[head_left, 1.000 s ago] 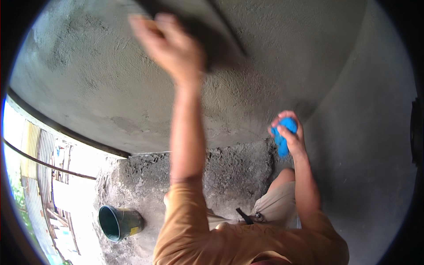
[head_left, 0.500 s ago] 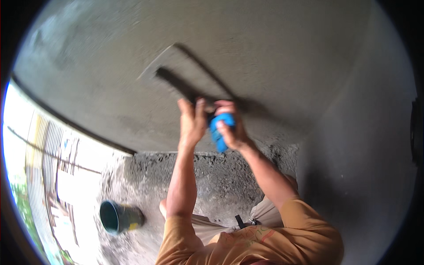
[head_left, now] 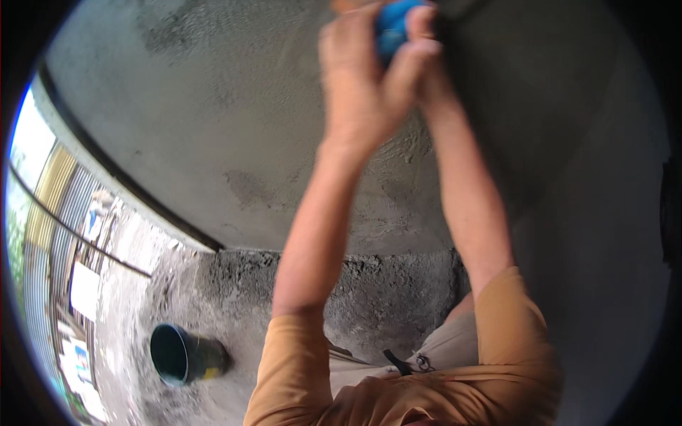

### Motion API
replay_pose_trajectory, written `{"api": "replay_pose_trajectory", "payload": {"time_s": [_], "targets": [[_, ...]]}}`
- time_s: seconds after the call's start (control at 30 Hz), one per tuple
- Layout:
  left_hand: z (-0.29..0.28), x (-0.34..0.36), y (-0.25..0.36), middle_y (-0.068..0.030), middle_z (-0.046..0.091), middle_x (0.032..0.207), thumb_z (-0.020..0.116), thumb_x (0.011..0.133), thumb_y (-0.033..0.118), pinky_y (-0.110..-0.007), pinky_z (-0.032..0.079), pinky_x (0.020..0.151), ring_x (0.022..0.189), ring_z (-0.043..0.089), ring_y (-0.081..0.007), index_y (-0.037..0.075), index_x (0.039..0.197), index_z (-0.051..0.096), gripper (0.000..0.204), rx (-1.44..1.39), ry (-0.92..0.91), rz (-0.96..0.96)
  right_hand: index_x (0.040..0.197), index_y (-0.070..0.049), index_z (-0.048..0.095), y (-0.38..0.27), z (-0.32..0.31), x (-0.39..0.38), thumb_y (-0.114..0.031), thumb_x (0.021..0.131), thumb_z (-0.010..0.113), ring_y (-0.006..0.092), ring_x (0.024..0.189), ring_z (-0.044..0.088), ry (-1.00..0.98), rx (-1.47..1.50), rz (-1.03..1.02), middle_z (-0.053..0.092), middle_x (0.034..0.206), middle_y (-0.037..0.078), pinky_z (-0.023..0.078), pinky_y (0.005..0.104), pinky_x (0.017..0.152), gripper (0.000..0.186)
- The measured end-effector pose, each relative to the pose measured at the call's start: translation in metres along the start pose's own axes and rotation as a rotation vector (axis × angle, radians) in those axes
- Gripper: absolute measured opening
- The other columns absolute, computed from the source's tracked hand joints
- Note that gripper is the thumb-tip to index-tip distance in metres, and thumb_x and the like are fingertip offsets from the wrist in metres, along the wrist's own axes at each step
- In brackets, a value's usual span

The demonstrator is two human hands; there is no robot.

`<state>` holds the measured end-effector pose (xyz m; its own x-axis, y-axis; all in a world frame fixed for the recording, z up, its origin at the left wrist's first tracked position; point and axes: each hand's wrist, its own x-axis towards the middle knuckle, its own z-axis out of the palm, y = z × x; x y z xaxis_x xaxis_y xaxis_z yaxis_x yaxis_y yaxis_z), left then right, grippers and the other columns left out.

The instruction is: The person smooths plaster on a wall using a float, applies water to the wall with a sponge dipped into a bucket, and continues smoothing the wall surface with the float.

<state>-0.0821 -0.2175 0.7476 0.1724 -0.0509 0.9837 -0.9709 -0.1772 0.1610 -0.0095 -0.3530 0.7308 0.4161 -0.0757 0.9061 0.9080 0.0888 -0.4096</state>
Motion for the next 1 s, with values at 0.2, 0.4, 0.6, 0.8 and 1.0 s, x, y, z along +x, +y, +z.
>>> {"api": "replay_pose_trajectory", "payload": {"time_s": [0.2, 0.4, 0.6, 0.8, 1.0], "targets": [[-0.086, -0.143, -0.062, -0.0143, 0.066, 0.114, 0.062, 0.101, 0.025, -0.033, 0.051, 0.088, 0.101, 0.061, -0.0190, -0.002, 0.126, 0.059, 0.036, 0.289, 0.283, -0.284, 0.119, -0.006, 0.043, 0.044, 0.142, -0.090, -0.043, 0.097, 0.064, 0.0221, 0.102, 0.065, 0.024, 0.047, 0.404, 0.065, 0.098, 0.012, 0.053, 0.0355, 0.089, 0.049], [-0.117, -0.308, -0.058, -0.0076, 0.064, 0.106, 0.057, 0.103, 0.021, -0.030, 0.051, 0.082, 0.091, 0.060, -0.0142, -0.001, 0.118, 0.059, 0.026, -0.078, 0.022, -0.799, 0.127, -0.007, 0.040, 0.080, 0.120, -0.252, -0.053, 0.082, 0.078, 0.0195, 0.099, 0.064, 0.128, -0.061, 0.699, 0.063, 0.105, 0.011, 0.054, 0.0378, 0.079, 0.074], [-0.236, -0.468, -0.086, -0.0064, 0.062, 0.107, 0.061, 0.100, 0.027, -0.030, 0.052, 0.083, 0.093, 0.061, -0.0171, 0.008, 0.121, 0.056, 0.029, -0.559, 0.325, -1.317, 0.113, -0.004, 0.038, 0.085, 0.062, -0.331, -0.006, 0.095, 0.059, 0.0170, 0.079, 0.069, 0.727, -0.388, 0.527, 0.062, 0.093, 0.010, 0.060, 0.0326, 0.061, 0.028], [-0.434, -0.509, -0.122, -0.0146, 0.062, 0.129, 0.064, 0.090, 0.052, -0.056, 0.053, 0.092, 0.110, 0.064, -0.0342, 0.012, 0.141, 0.049, 0.066, -0.668, 0.661, -1.574, 0.106, -0.002, 0.044, 0.009, -0.007, -0.193, -0.006, 0.091, 0.059, 0.0094, 0.050, 0.051, 0.870, -0.575, 0.368, 0.059, 0.078, 0.006, 0.039, 0.0265, 0.039, 0.022], [-0.486, -0.556, -0.133, -0.0195, 0.058, 0.137, 0.056, 0.099, 0.038, -0.056, 0.056, 0.094, 0.122, 0.059, -0.0394, 0.007, 0.141, 0.050, 0.053, -1.178, 0.791, -1.503, 0.096, -0.002, 0.054, -0.028, 0.108, -0.064, -0.016, 0.097, 0.059, 0.0195, 0.062, 0.065, 0.249, -0.689, 0.216, 0.065, 0.074, 0.012, 0.054, 0.0336, 0.057, 0.015]]}}
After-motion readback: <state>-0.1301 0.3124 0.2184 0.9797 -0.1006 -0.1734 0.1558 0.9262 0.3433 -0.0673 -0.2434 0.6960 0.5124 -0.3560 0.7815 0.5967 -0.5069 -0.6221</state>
